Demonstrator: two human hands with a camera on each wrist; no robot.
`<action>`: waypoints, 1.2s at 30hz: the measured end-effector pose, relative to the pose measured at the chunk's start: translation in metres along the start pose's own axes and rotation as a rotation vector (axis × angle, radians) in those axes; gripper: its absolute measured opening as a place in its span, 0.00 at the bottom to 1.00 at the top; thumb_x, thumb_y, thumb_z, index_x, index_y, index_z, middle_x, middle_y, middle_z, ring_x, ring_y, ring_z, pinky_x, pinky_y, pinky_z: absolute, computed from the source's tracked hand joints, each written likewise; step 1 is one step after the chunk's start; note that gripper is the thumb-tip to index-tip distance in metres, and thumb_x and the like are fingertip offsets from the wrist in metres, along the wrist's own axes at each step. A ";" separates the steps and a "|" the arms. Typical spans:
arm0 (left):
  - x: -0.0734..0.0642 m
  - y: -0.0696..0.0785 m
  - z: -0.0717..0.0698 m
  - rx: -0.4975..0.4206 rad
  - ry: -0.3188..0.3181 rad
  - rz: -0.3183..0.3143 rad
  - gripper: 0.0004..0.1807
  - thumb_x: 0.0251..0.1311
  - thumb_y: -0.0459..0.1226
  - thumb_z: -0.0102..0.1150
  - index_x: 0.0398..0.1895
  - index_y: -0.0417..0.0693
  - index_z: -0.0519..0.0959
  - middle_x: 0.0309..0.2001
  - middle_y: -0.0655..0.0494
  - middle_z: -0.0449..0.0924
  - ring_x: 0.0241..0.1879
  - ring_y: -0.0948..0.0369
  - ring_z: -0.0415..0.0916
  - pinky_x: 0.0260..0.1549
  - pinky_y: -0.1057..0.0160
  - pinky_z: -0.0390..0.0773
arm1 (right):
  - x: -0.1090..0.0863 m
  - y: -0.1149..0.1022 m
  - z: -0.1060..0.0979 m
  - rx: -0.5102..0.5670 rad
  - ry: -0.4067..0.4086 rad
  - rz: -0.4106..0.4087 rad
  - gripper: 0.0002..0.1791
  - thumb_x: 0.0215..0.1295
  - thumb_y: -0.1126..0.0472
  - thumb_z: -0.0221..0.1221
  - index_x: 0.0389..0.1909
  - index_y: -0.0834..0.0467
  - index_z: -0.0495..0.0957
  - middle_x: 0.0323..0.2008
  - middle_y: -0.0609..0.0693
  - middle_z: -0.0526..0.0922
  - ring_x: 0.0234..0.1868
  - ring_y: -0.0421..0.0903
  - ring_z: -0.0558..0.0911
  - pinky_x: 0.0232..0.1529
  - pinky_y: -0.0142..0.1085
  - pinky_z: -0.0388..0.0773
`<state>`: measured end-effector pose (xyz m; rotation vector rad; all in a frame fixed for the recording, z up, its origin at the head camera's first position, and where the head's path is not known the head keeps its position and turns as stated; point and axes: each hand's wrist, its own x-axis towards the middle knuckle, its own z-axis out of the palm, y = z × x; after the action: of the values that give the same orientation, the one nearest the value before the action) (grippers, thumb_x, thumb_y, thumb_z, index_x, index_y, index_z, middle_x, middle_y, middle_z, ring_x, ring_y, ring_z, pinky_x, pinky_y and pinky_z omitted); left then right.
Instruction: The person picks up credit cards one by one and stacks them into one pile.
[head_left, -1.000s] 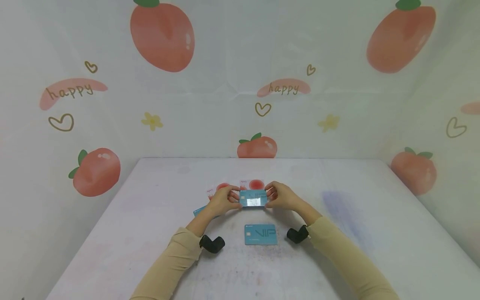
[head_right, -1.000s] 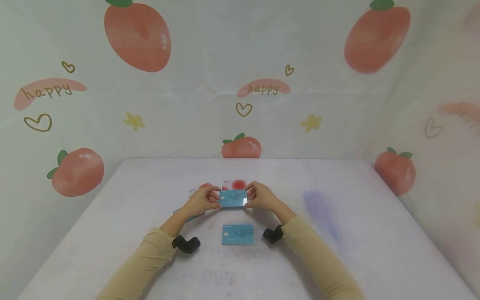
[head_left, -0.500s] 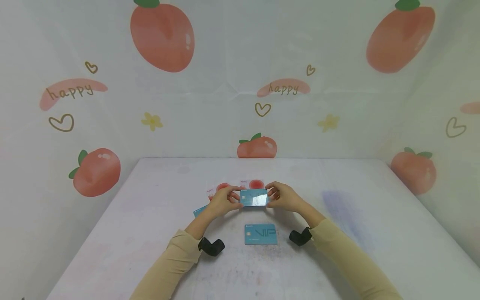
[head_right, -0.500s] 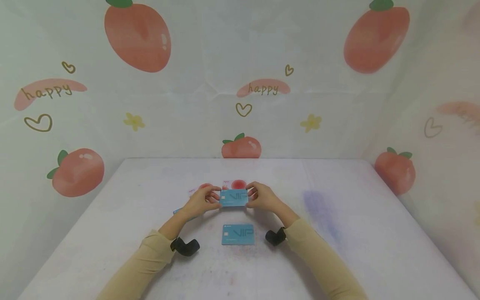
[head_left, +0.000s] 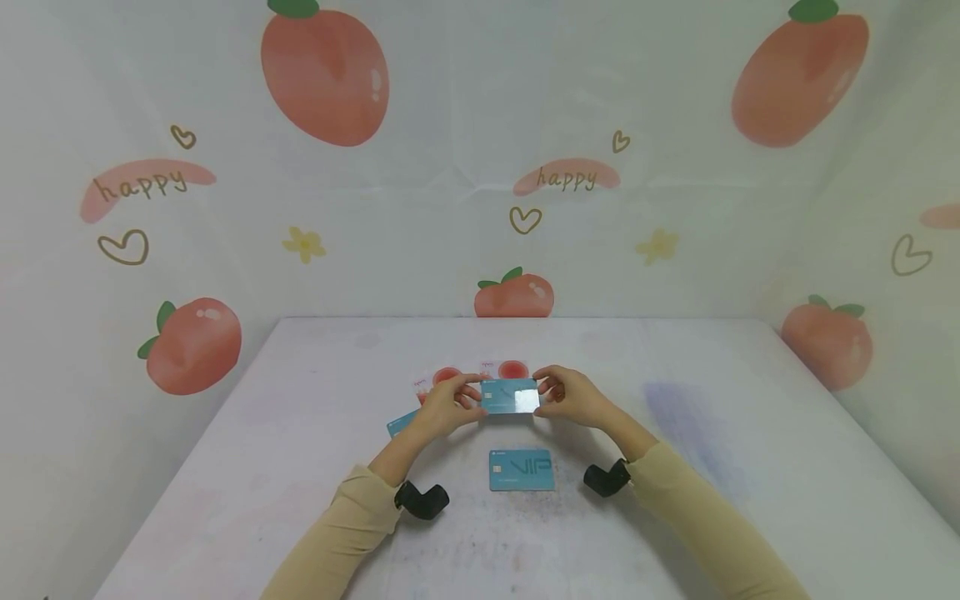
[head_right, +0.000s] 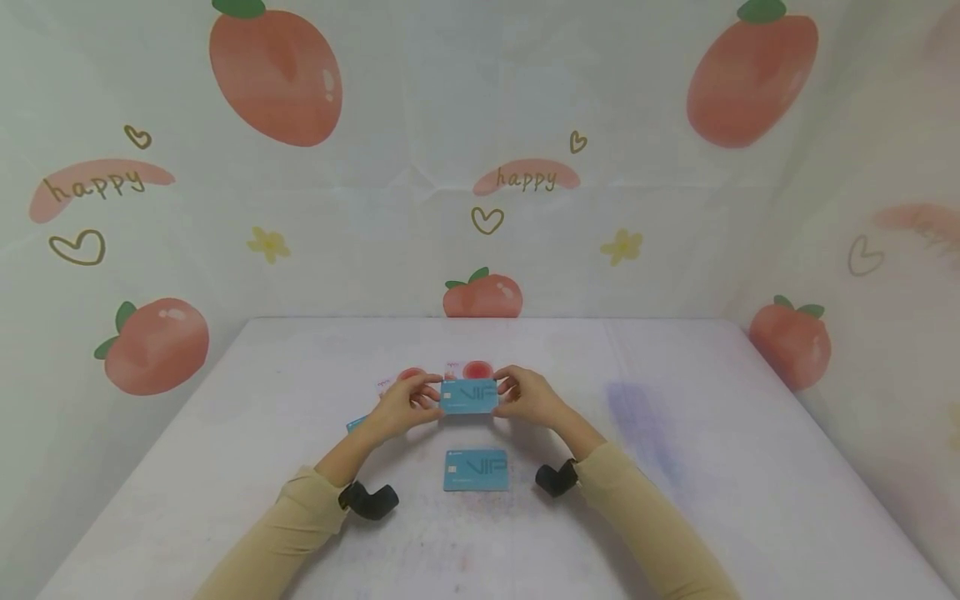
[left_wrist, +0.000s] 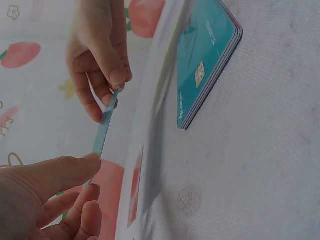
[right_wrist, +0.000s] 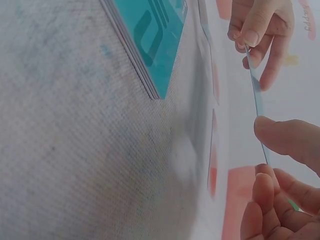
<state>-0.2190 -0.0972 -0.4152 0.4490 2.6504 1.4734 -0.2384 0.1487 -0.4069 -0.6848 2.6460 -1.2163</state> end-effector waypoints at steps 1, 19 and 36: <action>-0.001 0.001 0.000 0.001 -0.002 0.003 0.29 0.49 0.30 0.66 0.57 0.41 0.73 0.38 0.46 0.80 0.32 0.62 0.72 0.28 0.73 0.72 | -0.001 0.000 0.000 -0.003 0.000 -0.006 0.27 0.50 0.64 0.67 0.52 0.67 0.71 0.36 0.56 0.79 0.34 0.42 0.75 0.39 0.33 0.74; -0.006 0.003 0.001 0.016 -0.022 0.031 0.30 0.49 0.31 0.67 0.59 0.41 0.72 0.39 0.46 0.80 0.34 0.61 0.73 0.26 0.72 0.71 | -0.009 -0.004 -0.003 -0.026 0.009 0.004 0.27 0.51 0.63 0.67 0.52 0.66 0.72 0.38 0.57 0.79 0.35 0.43 0.75 0.43 0.35 0.75; -0.008 0.004 0.003 0.019 -0.038 0.024 0.31 0.51 0.35 0.66 0.61 0.42 0.70 0.41 0.46 0.80 0.37 0.60 0.73 0.27 0.73 0.72 | -0.016 -0.006 -0.006 -0.028 0.009 -0.028 0.27 0.51 0.63 0.67 0.52 0.67 0.71 0.37 0.57 0.79 0.35 0.43 0.76 0.44 0.39 0.76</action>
<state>-0.2097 -0.0951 -0.4135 0.5076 2.6411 1.4318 -0.2239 0.1568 -0.3996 -0.7249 2.6744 -1.1942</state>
